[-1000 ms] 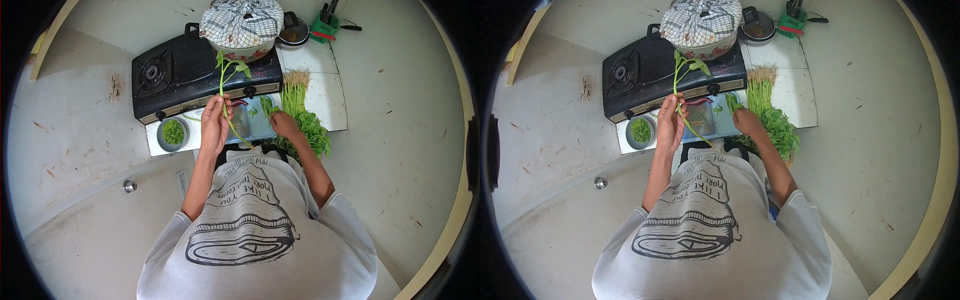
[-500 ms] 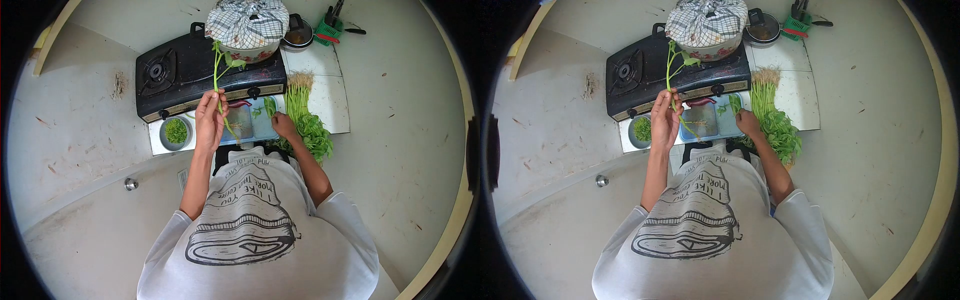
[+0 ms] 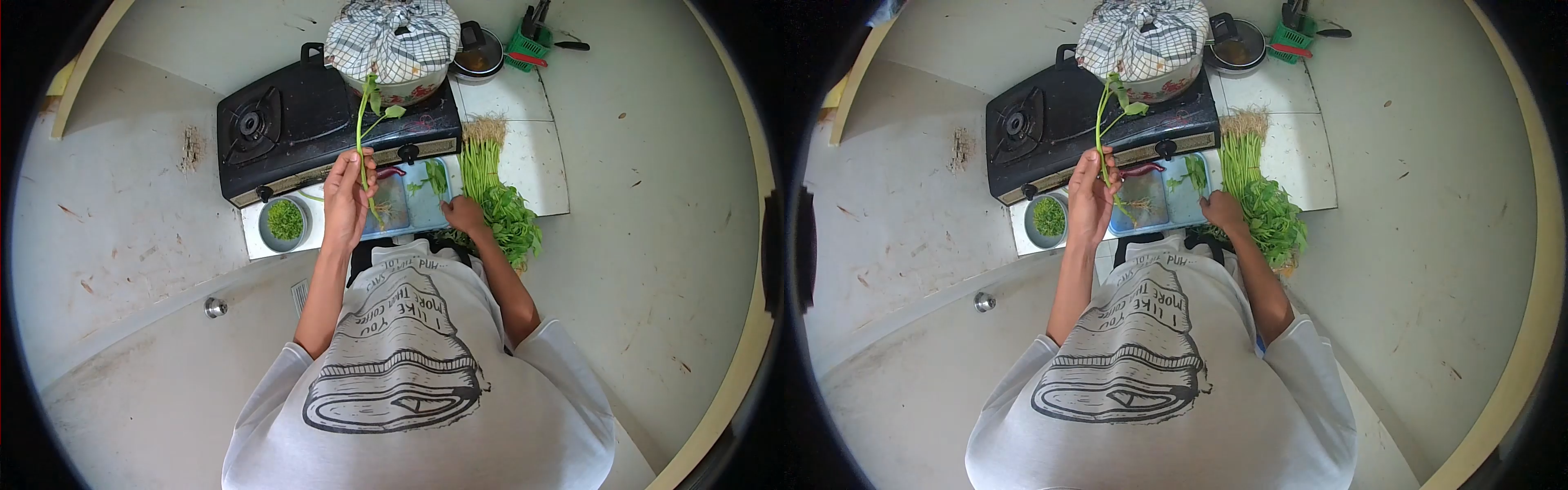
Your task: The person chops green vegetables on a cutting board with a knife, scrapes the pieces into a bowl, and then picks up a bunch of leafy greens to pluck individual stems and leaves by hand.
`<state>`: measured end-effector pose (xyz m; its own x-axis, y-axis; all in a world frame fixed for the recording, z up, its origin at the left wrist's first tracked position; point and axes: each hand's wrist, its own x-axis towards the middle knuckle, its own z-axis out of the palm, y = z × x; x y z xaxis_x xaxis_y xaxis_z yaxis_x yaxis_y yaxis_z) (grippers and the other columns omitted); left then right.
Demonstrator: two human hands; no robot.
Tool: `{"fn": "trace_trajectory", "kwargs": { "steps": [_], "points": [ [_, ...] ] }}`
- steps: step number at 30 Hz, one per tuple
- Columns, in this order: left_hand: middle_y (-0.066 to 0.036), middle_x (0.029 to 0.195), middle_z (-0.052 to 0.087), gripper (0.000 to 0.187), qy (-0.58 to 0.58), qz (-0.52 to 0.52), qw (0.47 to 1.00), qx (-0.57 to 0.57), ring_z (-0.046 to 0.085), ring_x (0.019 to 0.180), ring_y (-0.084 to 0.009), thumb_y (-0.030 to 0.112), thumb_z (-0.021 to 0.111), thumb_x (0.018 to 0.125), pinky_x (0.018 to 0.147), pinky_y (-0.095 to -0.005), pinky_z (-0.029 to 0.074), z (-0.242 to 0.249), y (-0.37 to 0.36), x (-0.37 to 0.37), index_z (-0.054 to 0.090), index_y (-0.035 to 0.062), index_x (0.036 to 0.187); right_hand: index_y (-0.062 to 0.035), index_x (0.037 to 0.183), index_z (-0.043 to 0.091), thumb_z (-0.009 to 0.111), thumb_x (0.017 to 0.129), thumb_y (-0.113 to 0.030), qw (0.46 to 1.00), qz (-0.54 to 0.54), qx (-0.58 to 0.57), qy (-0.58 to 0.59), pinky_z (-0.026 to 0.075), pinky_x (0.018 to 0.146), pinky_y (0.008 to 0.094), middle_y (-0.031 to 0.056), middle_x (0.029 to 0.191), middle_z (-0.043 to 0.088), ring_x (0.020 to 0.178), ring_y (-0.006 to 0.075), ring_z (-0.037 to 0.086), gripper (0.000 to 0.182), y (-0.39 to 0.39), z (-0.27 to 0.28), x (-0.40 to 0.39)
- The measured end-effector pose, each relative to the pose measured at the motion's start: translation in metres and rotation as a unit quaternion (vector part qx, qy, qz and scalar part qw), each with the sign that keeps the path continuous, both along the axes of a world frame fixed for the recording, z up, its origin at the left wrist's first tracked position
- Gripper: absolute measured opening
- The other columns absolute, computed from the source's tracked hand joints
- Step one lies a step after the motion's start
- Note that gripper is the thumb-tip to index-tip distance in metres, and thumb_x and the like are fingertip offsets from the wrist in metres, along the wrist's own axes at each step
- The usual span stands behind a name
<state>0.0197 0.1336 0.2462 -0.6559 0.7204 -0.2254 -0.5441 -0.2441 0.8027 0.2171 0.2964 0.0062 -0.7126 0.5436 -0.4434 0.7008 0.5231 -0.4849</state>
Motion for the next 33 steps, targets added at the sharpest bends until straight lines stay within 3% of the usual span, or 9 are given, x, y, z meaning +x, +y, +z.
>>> {"fn": "trace_trajectory", "kwargs": {
  "steps": [3,6,12,15,18,21,27,33],
  "points": [
    [-0.002,0.094,0.059,0.028,-0.010,0.000,1.000,-0.002,0.052,0.078,-0.0092,0.027,0.055,0.107,0.066,-0.0236,0.043,0.000,0.002,0.002,0.060,0.0016,0.118,-0.0030,0.092,0.075,0.062,0.094,-0.035,0.997,-0.022,0.011,0.073,0.057,0.075,0.0498,0.0212,0.078,0.072,0.075,0.0397,0.072,0.035,0.000,0.009,-0.007],
    [-0.001,0.093,0.059,0.028,-0.011,0.000,1.000,-0.011,0.053,0.078,-0.0092,0.027,0.054,0.107,0.066,-0.0235,0.042,0.000,0.002,0.005,0.061,0.0019,0.117,-0.0050,0.103,0.074,0.062,0.094,-0.035,0.990,-0.051,-0.081,0.105,0.057,0.080,0.0505,0.0217,0.082,0.073,0.083,0.0403,0.072,0.034,0.001,0.004,-0.022],
    [-0.001,0.095,0.060,0.026,-0.007,0.009,1.000,-0.018,0.053,0.079,-0.0086,0.026,0.054,0.107,0.066,-0.0232,0.043,-0.002,-0.004,0.005,0.062,0.0031,0.116,-0.0097,0.128,0.064,0.063,0.093,-0.032,0.994,-0.030,-0.086,0.061,0.055,0.089,0.0496,0.0238,0.098,0.073,0.097,0.0388,0.070,0.042,-0.007,-0.016,-0.051],
    [-0.001,0.095,0.060,0.026,-0.006,0.018,1.000,-0.025,0.053,0.079,-0.0086,0.026,0.054,0.107,0.067,-0.0231,0.043,-0.002,-0.011,0.004,0.063,0.0032,0.116,-0.0130,0.133,0.063,0.063,0.094,-0.027,0.989,0.041,-0.102,0.095,0.055,0.079,0.0451,0.0150,0.083,0.074,0.083,0.0329,0.072,0.042,-0.009,-0.010,-0.054],
    [-0.001,0.095,0.060,0.025,-0.009,0.029,0.999,-0.038,0.054,0.080,-0.0086,0.025,0.054,0.107,0.067,-0.0229,0.043,-0.002,-0.016,0.004,0.063,0.0033,0.116,-0.0133,0.132,0.064,0.062,0.094,-0.024,0.986,0.042,-0.107,0.117,0.055,0.081,0.0472,0.0152,0.084,0.074,0.082,0.0357,0.070,0.040,-0.007,-0.002,-0.051],
    [-0.001,0.095,0.062,0.021,-0.019,0.038,0.999,-0.031,0.052,0.078,-0.0070,0.021,0.055,0.106,0.064,-0.0216,0.040,-0.004,-0.019,0.004,0.063,0.0043,0.115,-0.0131,0.131,0.065,0.061,0.092,-0.021,0.993,0.022,-0.002,0.118,0.055,0.079,0.0490,0.0180,0.082,0.073,0.080,0.0376,0.070,0.039,-0.004,-0.004,-0.044],
    [-0.001,0.096,0.060,0.024,-0.015,0.019,0.999,-0.027,0.053,0.081,-0.0082,0.024,0.054,0.107,0.068,-0.0234,0.043,-0.008,-0.017,0.006,0.062,0.0043,0.118,-0.0081,0.125,0.069,0.062,0.091,-0.020,0.989,-0.050,0.046,0.135,0.056,0.072,0.0498,0.0213,0.076,0.070,0.073,0.0395,0.070,0.036,0.009,-0.003,-0.033],
    [-0.001,0.096,0.060,0.028,0.012,-0.009,1.000,-0.025,0.052,0.081,-0.0084,0.022,0.053,0.107,0.070,-0.0242,0.043,-0.003,-0.011,0.008,0.058,0.0047,0.128,-0.0056,0.127,0.067,0.064,0.093,-0.017,0.978,-0.075,0.001,0.195,0.055,0.063,0.0382,0.0166,0.068,0.068,0.063,0.0274,0.070,0.036,0.016,0.006,-0.025]
  ]
}}
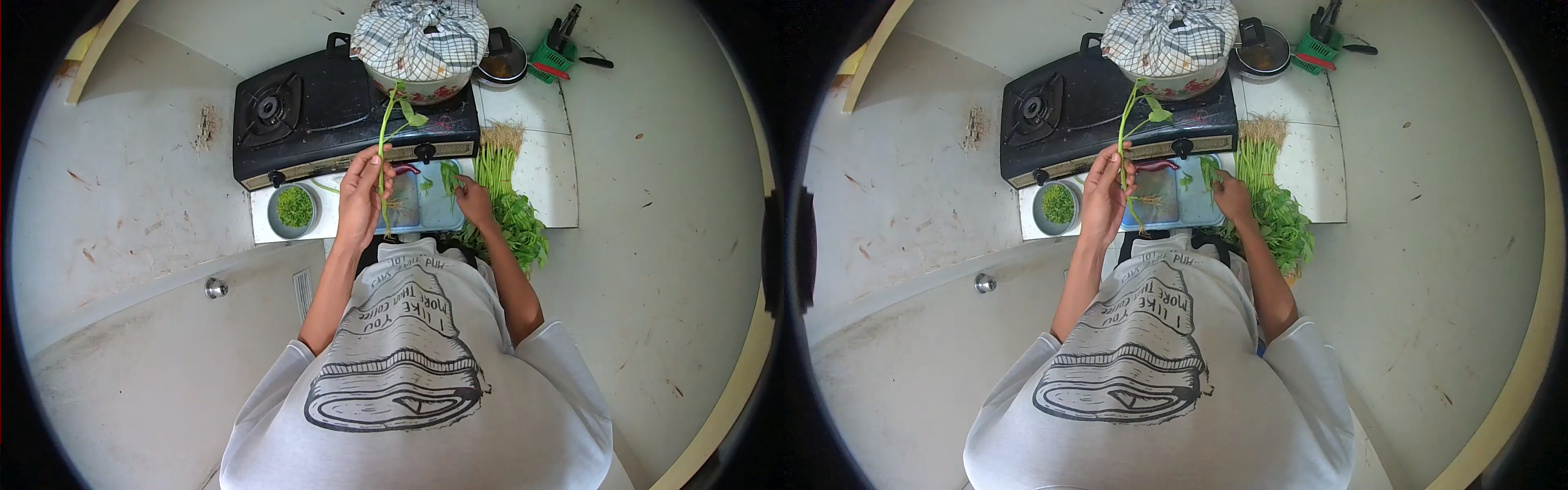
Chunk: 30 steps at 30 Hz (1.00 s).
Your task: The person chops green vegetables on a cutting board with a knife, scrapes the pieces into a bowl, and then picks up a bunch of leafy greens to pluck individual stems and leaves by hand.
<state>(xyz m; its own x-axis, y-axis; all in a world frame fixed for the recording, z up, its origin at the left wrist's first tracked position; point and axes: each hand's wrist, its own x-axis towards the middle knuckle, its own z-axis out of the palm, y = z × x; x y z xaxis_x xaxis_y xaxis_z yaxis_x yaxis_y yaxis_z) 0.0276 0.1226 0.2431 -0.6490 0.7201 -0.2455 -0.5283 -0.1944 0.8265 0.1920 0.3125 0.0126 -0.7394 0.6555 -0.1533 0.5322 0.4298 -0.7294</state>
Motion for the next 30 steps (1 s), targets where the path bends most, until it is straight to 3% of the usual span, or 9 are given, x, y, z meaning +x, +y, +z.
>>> {"fn": "trace_trajectory", "kwargs": {
  "steps": [3,8,12,15,18,21,24,30],
  "points": [
    [-0.003,0.098,0.060,0.030,0.001,0.003,1.000,-0.002,0.053,0.083,-0.0099,0.020,0.052,0.107,0.072,-0.0259,0.044,0.003,0.005,0.004,0.056,0.0035,0.132,-0.0045,0.121,0.069,0.063,0.094,-0.018,0.995,-0.006,-0.090,0.034,0.055,0.064,0.0388,0.0172,0.077,0.072,0.069,0.0307,0.072,0.031,0.003,0.015,-0.001],
    [-0.004,0.101,0.061,0.028,0.003,-0.007,1.000,0.006,0.056,0.086,-0.0116,0.018,0.053,0.106,0.075,-0.0271,0.046,0.005,0.011,0.009,0.056,0.0029,0.130,-0.0047,0.115,0.072,0.060,0.100,-0.021,0.973,-0.076,-0.138,0.166,0.049,0.060,0.0309,0.0076,0.075,0.071,0.063,0.0127,0.062,0.025,0.003,0.055,-0.006],
    [-0.006,0.103,0.063,0.021,-0.010,-0.010,1.000,0.014,0.057,0.084,-0.0119,0.016,0.055,0.106,0.075,-0.0267,0.047,0.004,0.014,0.013,0.059,0.0021,0.121,-0.0026,0.114,0.072,0.058,0.104,-0.024,0.952,-0.080,-0.190,0.228,0.047,0.063,0.0257,0.0047,0.076,0.069,0.067,0.0072,0.057,0.027,-0.010,0.147,-0.016],
    [-0.007,0.101,0.065,0.018,-0.014,-0.019,0.999,0.024,0.058,0.084,-0.0116,0.015,0.056,0.106,0.074,-0.0267,0.047,0.003,0.016,0.018,0.060,0.0019,0.116,-0.0005,0.113,0.071,0.060,0.104,-0.025,0.927,-0.006,-0.274,0.258,0.046,0.065,0.0230,0.0025,0.082,0.070,0.072,0.0065,0.058,0.028,-0.024,0.190,-0.020],
    [-0.006,0.100,0.065,0.017,-0.001,-0.039,0.998,0.039,0.059,0.084,-0.0115,0.014,0.056,0.105,0.074,-0.0261,0.047,0.003,0.018,0.022,0.061,0.0020,0.116,-0.0009,0.112,0.071,0.063,0.102,-0.020,0.864,-0.027,-0.383,0.327,0.040,0.063,0.0209,-0.0003,0.084,0.066,0.071,0.0049,0.052,0.023,-0.044,0.233,-0.030],
    [-0.006,0.100,0.066,0.017,0.032,-0.056,0.998,0.013,0.060,0.084,-0.0117,0.013,0.057,0.105,0.074,-0.0254,0.047,0.002,0.016,0.025,0.062,0.0014,0.115,-0.0006,0.113,0.071,0.067,0.100,-0.016,0.866,-0.022,-0.353,0.352,0.048,0.072,0.0232,0.0024,0.097,0.071,0.085,0.0066,0.062,0.021,-0.047,0.237,-0.035],
    [-0.007,0.101,0.065,0.017,0.045,-0.059,0.997,0.012,0.061,0.087,-0.0124,0.012,0.057,0.105,0.082,-0.0304,0.055,0.002,0.011,0.026,0.062,0.0008,0.116,-0.0005,0.112,0.071,0.069,0.097,-0.009,0.850,0.007,-0.362,0.382,0.051,0.077,0.0238,0.0037,0.099,0.071,0.086,0.0075,0.063,0.018,-0.049,0.242,-0.036],
    [-0.005,0.104,0.061,0.020,0.034,-0.036,0.998,0.029,0.063,0.094,-0.0136,0.013,0.057,0.104,0.091,-0.0401,0.061,0.014,0.010,0.031,0.058,0.0007,0.120,0.0008,0.110,0.070,0.070,0.096,-0.008,0.870,0.011,-0.344,0.354,0.056,0.071,0.0244,0.0046,0.099,0.070,0.081,0.0091,0.066,0.016,-0.060,0.238,-0.037]
  ]
}}
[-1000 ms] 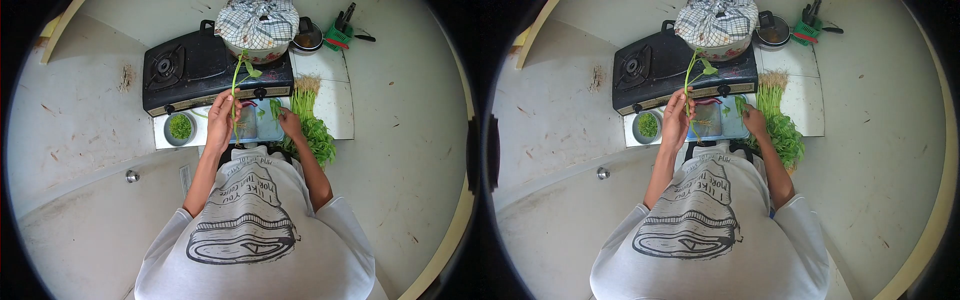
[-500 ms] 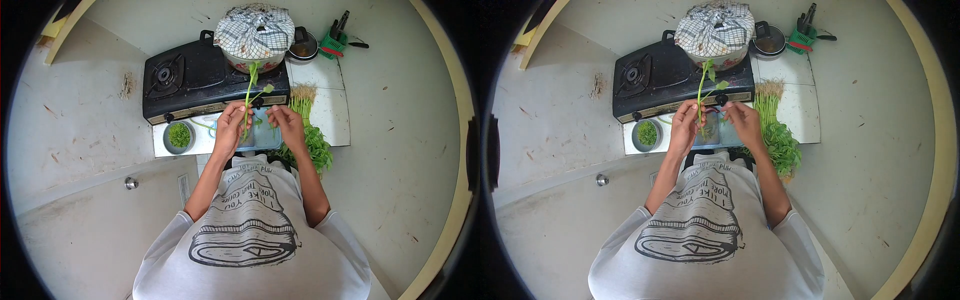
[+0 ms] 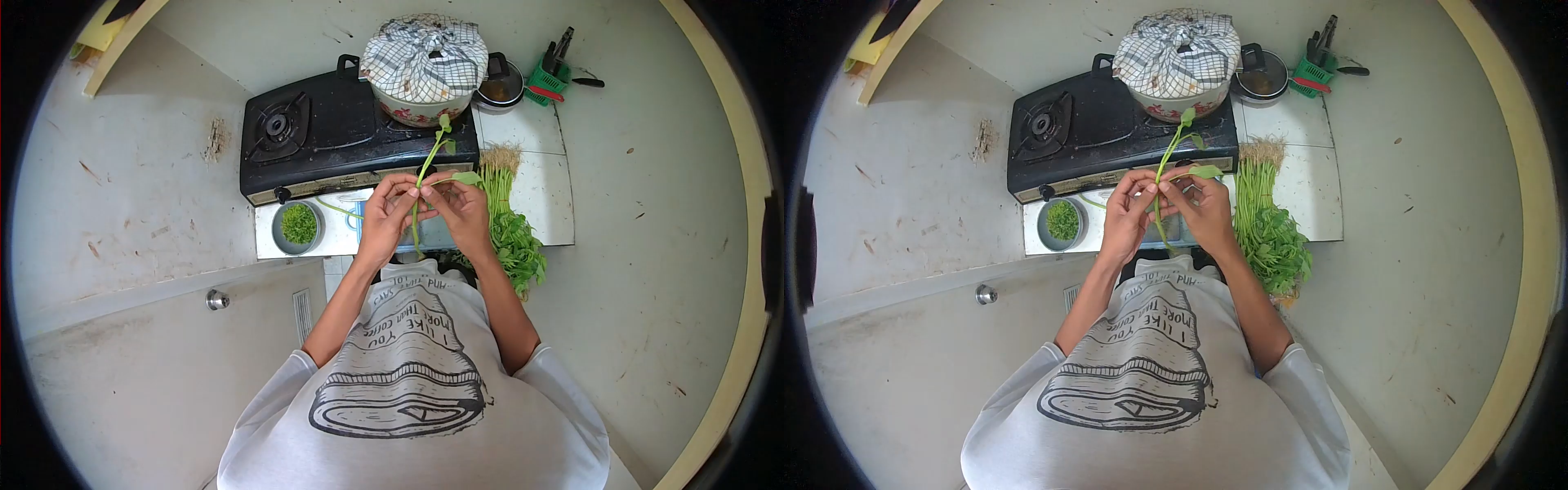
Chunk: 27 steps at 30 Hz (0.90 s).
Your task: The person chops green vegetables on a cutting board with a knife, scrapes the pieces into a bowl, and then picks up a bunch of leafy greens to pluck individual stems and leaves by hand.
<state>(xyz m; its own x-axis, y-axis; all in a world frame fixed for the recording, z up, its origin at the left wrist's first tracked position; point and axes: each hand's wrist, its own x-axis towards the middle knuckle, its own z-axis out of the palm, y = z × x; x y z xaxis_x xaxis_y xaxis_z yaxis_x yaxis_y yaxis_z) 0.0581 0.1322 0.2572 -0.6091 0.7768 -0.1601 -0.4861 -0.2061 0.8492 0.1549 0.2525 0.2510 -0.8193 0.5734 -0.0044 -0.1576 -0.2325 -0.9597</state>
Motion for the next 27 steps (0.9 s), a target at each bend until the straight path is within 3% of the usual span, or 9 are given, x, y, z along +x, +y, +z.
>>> {"fn": "trace_trajectory", "kwargs": {
  "steps": [7,12,18,27],
  "points": [
    [-0.007,0.112,0.066,0.019,-0.126,0.013,0.991,0.040,0.064,0.106,-0.0168,0.011,0.060,0.102,0.093,-0.0383,0.057,-0.008,-0.008,-0.007,0.059,0.0044,0.120,0.0015,0.107,0.069,0.068,0.097,-0.008,0.999,-0.030,0.019,0.023,0.054,0.067,0.0231,0.0067,0.099,0.069,0.080,0.0093,0.065,0.014,-0.016,-0.004,-0.006],
    [-0.007,0.113,0.067,0.019,-0.168,0.036,0.984,0.040,0.064,0.104,-0.0137,0.007,0.061,0.101,0.093,-0.0334,0.053,-0.018,-0.010,-0.003,0.060,0.0032,0.120,0.0014,0.105,0.069,0.068,0.097,-0.008,0.998,-0.060,-0.016,0.006,0.050,0.067,0.0232,0.0055,0.098,0.070,0.078,0.0089,0.063,0.012,-0.028,-0.015,-0.009],
    [-0.008,0.112,0.067,0.020,-0.200,0.061,0.977,0.042,0.064,0.103,-0.0136,0.006,0.060,0.101,0.091,-0.0323,0.053,-0.026,-0.008,0.006,0.060,0.0017,0.120,-0.0002,0.102,0.070,0.071,0.093,-0.009,0.977,-0.118,0.176,-0.028,0.047,0.062,0.0275,0.0076,0.093,0.069,0.072,0.0129,0.062,0.013,-0.033,-0.025,-0.006],
    [-0.008,0.107,0.070,0.015,-0.133,0.031,0.990,0.026,0.066,0.100,-0.0131,0.003,0.062,0.099,0.091,-0.0287,0.053,-0.021,-0.012,0.001,0.063,0.0000,0.114,-0.0018,0.098,0.067,0.072,0.088,-0.006,0.945,-0.122,0.303,-0.009,0.047,0.063,0.0338,0.0096,0.093,0.068,0.071,0.0206,0.059,0.012,-0.022,-0.019,-0.003]
  ]
}}
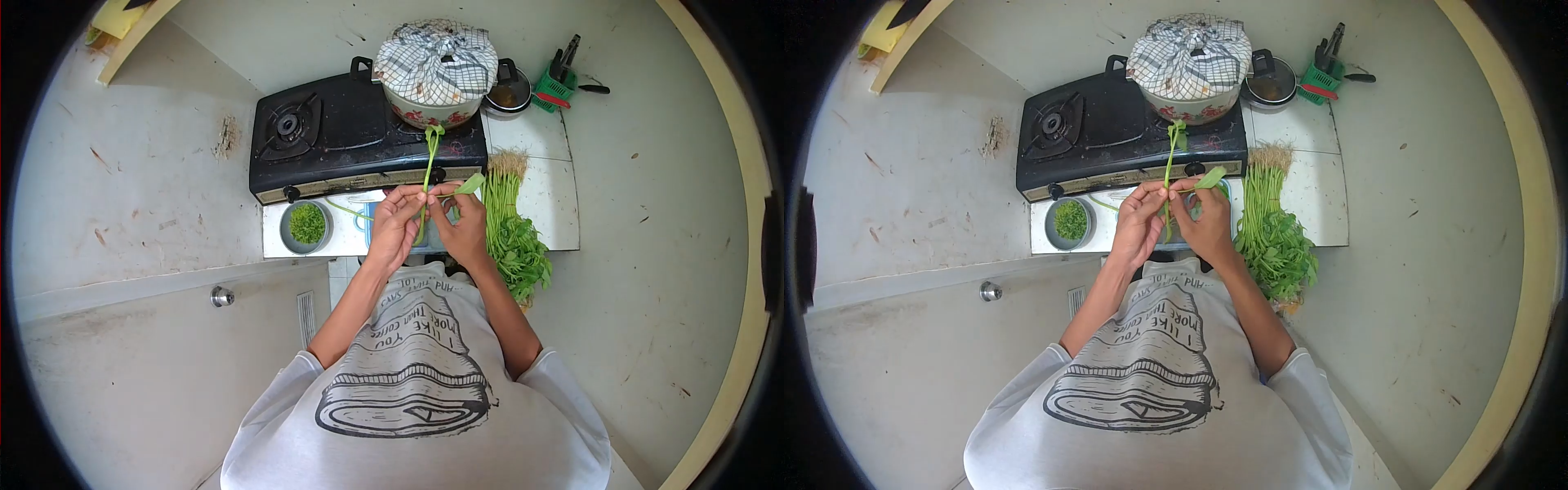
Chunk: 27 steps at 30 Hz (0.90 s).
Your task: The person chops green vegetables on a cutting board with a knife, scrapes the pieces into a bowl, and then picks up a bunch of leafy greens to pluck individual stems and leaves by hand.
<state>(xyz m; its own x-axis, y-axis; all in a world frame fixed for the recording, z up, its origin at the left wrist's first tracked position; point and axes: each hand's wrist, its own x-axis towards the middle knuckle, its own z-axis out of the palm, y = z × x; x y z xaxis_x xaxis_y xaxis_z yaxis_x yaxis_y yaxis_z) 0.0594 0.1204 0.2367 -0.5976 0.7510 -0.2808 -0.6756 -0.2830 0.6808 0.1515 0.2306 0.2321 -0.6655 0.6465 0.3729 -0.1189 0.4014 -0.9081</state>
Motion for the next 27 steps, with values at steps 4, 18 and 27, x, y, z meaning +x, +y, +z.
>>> {"fn": "trace_trajectory", "kwargs": {
  "steps": [4,18,27],
  "points": [
    [-0.008,0.109,0.070,0.015,0.041,-0.013,0.999,-0.007,0.065,0.100,-0.0127,0.002,0.062,0.099,0.091,-0.0286,0.053,-0.001,-0.001,0.002,0.065,-0.0010,0.113,-0.0005,0.097,0.065,0.072,0.086,-0.005,0.999,0.007,0.027,-0.034,0.047,0.064,0.0353,0.0102,0.093,0.067,0.070,0.0219,0.059,0.014,0.002,0.003,0.003],
    [-0.008,0.102,0.071,0.018,0.099,-0.016,0.993,-0.056,0.066,0.092,-0.0109,0.001,0.068,0.095,0.084,-0.0233,0.051,-0.013,-0.005,0.004,0.067,-0.0029,0.112,-0.0008,0.094,0.059,0.069,0.090,-0.005,0.991,0.078,-0.064,-0.087,0.050,0.065,0.0304,0.0086,0.086,0.064,0.075,0.0154,0.065,0.011,0.005,-0.010,0.009],
    [-0.005,0.104,0.068,0.018,0.074,-0.015,0.996,-0.055,0.062,0.089,-0.0085,0.003,0.065,0.098,0.081,-0.0231,0.051,-0.030,-0.009,0.001,0.065,-0.0021,0.115,0.0044,0.090,0.060,0.069,0.086,-0.011,0.978,0.093,-0.064,-0.175,0.052,0.066,0.0364,0.0167,0.080,0.066,0.069,0.0257,0.067,0.018,0.015,-0.051,0.015]
  ]
}}
